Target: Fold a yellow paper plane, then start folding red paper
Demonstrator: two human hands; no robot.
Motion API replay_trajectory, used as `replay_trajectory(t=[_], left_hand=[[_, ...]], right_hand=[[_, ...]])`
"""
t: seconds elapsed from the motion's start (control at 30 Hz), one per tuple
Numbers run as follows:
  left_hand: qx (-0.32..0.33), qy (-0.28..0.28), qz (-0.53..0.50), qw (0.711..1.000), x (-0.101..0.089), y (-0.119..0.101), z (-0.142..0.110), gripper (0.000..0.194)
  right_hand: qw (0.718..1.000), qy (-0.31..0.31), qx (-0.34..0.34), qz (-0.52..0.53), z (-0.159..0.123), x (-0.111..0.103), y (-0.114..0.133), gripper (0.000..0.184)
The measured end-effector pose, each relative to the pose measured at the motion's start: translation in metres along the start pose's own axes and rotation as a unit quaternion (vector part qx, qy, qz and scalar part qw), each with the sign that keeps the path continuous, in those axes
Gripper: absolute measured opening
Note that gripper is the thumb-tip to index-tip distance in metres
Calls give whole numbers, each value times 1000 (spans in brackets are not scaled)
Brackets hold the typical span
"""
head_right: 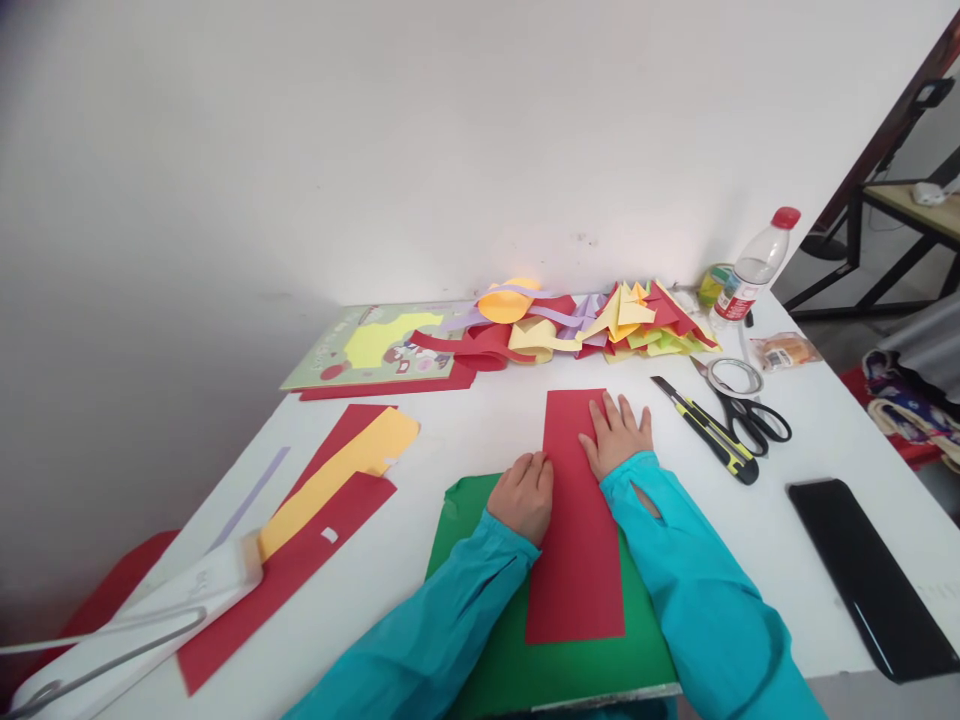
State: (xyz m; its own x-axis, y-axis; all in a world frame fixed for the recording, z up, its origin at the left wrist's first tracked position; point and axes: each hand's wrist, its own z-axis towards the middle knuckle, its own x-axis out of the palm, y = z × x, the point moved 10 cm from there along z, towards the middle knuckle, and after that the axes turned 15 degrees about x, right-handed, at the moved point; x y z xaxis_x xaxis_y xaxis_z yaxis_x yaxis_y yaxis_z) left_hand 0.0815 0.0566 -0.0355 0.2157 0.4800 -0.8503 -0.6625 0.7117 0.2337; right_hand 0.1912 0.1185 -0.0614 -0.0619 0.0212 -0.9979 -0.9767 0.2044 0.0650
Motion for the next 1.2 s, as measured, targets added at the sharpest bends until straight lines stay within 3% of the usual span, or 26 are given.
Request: replay_trajectory(t=[0.37,0.57,0.83,1.2], left_hand=[[-24,38,-39,998,12,9,9,23],[-38,112,-86,989,20,19,19,23],[-41,215,-123,968,34,32,34,37],[-43,243,-121,962,57,54,59,42]], right_hand=[[1000,10,6,-10,2,1,1,52],[1000,-6,-14,-4,0,1,4,52],[1000,0,-12,4,3,8,2,58],[1000,9,-7,5,2,6,4,57]])
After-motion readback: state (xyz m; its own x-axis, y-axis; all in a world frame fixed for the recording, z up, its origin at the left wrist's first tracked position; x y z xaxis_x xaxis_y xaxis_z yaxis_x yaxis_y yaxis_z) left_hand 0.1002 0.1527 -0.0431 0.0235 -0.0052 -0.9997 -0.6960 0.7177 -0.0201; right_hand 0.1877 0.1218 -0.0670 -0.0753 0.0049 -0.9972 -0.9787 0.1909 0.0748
